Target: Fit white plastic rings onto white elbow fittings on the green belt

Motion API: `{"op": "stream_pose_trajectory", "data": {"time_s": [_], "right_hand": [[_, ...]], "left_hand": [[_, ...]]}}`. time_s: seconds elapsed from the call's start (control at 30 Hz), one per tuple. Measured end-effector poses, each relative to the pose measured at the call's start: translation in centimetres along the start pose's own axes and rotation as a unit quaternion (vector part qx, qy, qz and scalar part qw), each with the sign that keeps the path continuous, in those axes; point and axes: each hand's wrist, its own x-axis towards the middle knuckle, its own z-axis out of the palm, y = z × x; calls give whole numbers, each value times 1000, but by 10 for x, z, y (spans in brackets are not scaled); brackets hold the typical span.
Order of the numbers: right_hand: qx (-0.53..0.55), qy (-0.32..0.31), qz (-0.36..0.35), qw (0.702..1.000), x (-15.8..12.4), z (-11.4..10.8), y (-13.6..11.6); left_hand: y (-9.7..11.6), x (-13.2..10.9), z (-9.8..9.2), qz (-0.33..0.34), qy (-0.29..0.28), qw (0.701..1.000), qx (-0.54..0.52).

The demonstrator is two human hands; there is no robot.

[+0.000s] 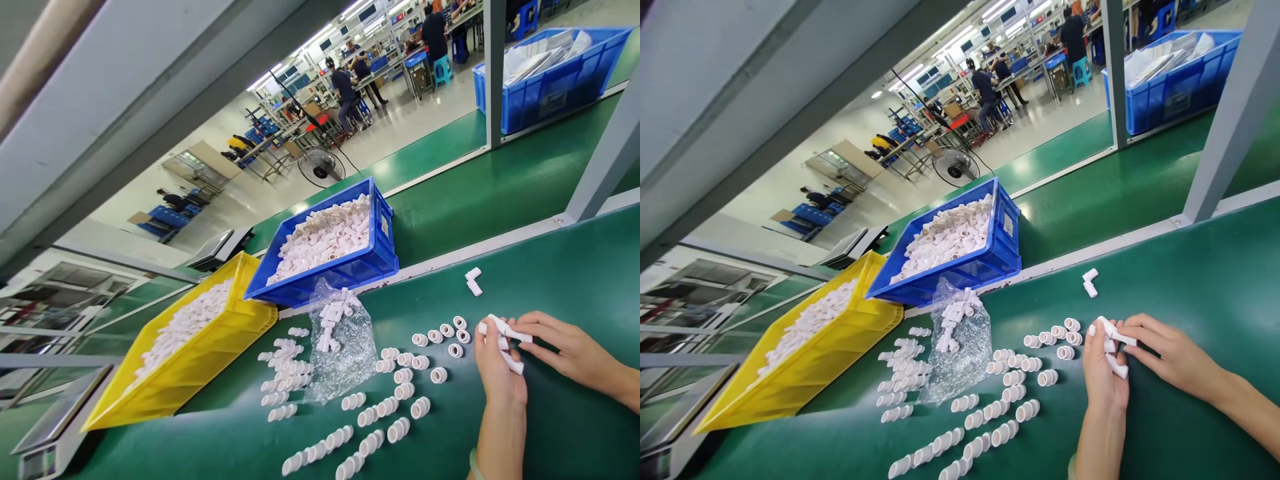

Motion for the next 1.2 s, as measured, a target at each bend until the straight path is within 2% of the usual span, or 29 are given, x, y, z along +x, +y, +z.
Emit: {"op": "stream_pose_trajectory", "data": {"time_s": [0.13, 0.3, 0.47, 0.53, 0.63, 0.8, 0.87, 1.03, 1.2], "right_hand": [[-41, 57, 8, 998, -4, 5, 0], [57, 1, 111, 992, -5, -4, 1], [161, -95, 164, 969, -4, -14, 2], [193, -112, 175, 959, -6, -13, 2], [176, -85, 181, 964, -7, -10, 4], [140, -20, 133, 981, -8, -5, 7], [140, -17, 148, 979, -8, -5, 7], [223, -65, 199, 952, -7, -16, 11], [213, 1, 235, 948, 13, -35, 13]], "left_hand": [[0, -2, -1, 45, -31, 997, 45], [4, -5, 0, 27, -74, 995, 59], [6, -12, 2, -67, -147, 984, 79], [5, -13, 2, -88, -163, 979, 81], [2, -12, 3, -94, -159, 981, 65], [0, -10, 4, -115, -176, 975, 68], [-1, -11, 4, -119, -180, 974, 65], [-2, -10, 2, -143, -181, 973, 17], [-6, -5, 1, -165, -163, 972, -32]]}}
